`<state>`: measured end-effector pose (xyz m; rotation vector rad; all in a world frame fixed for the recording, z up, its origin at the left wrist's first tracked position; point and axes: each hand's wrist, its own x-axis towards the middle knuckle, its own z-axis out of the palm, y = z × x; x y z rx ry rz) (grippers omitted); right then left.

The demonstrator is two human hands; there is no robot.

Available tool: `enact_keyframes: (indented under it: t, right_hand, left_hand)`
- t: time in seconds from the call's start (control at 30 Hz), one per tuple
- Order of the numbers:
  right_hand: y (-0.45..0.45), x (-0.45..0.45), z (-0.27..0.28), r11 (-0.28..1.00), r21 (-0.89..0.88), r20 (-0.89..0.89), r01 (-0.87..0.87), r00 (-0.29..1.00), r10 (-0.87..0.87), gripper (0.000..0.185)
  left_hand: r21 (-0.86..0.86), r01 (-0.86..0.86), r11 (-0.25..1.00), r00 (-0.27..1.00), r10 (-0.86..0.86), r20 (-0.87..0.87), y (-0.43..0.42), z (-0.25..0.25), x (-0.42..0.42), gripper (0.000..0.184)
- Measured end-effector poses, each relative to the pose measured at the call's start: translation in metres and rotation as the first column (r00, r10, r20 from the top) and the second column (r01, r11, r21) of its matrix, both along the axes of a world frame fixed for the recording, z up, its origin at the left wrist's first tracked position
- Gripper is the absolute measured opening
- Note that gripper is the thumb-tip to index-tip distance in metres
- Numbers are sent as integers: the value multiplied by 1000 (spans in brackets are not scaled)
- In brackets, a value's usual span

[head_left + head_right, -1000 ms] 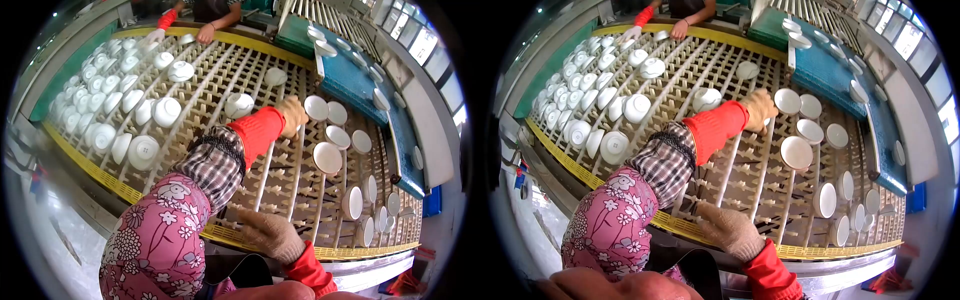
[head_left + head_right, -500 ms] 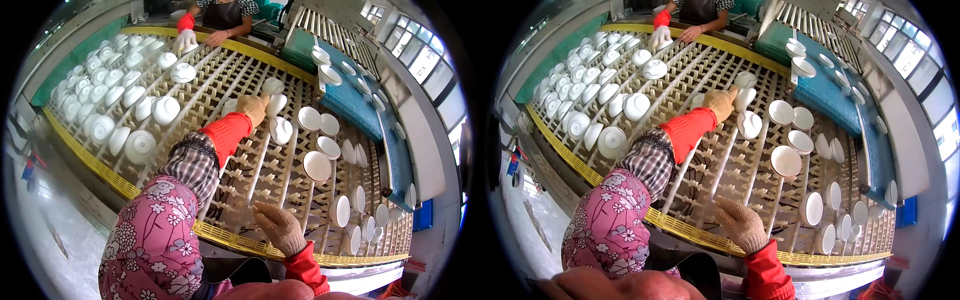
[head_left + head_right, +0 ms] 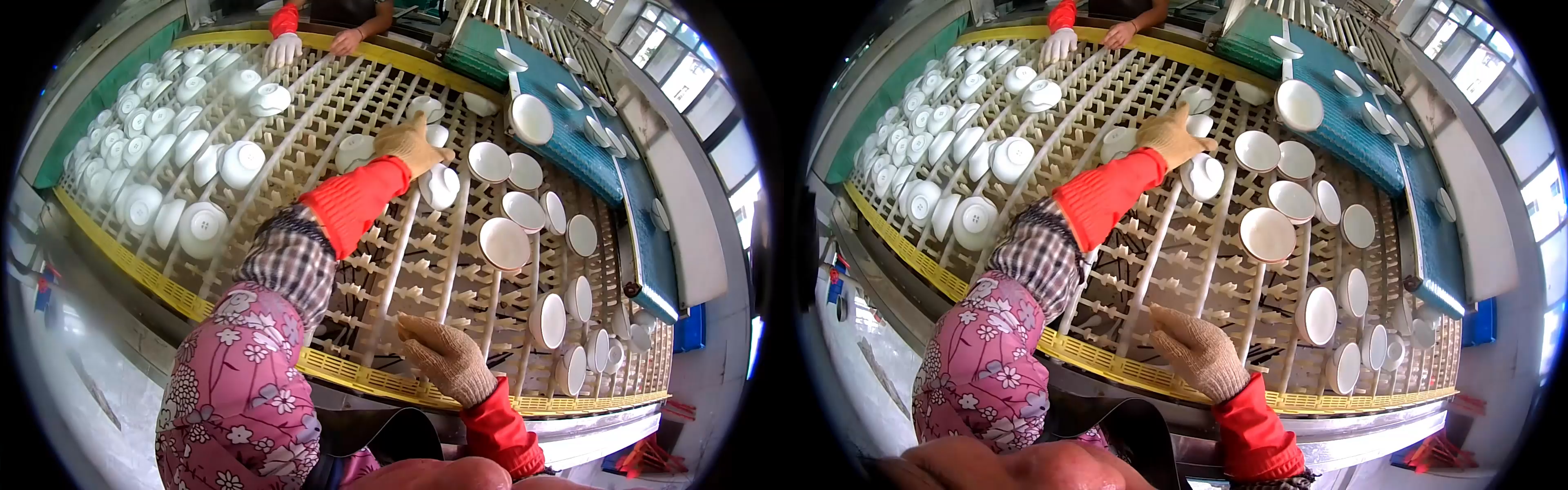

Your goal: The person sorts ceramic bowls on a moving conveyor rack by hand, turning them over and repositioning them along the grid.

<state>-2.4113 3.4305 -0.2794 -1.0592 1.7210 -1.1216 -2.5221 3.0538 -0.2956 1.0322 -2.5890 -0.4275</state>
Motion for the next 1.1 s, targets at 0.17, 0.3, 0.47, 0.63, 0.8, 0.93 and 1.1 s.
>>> enact_keyframes:
  t: [0.17, 0.3, 0.47, 0.63, 0.8, 0.93, 1.1]
  right_hand:
    - [7, -5, 4, 1000, -9, -23, -13, 1000, 13, 45]
    - [13, -17, 11, 999, -17, -49, -28, 998, 27, 44]
    - [22, -25, 0, 992, -112, -126, -61, 991, 47, 40]
    - [28, -40, -11, 971, -181, -406, -154, 911, 69, 32]
    - [33, -59, -23, 988, -35, 80, 150, 986, -147, 30]
    - [39, -73, -42, 920, -130, 275, 371, 904, -326, 41]
    - [29, -66, -31, 828, 4, 347, 561, 775, -528, 42]
  left_hand:
    - [18, -131, 991, 985, 128, 120, 5, -3, -30, 81]
    - [114, -89, 990, 995, 93, -27, -23, 20, -13, 48]
    - [-364, 59, 929, 914, -197, -353, -69, 19, 90, 43]
    - [-804, 328, 495, 923, 14, 385, -25, 17, 237, 44]
    - [-188, 266, 946, 964, -260, 57, -9, 32, 324, 53]
    - [-338, 304, 891, 952, -294, 81, -21, 40, 322, 65]
    - [-308, 259, 915, 930, -150, 334, -93, 69, 264, 75]
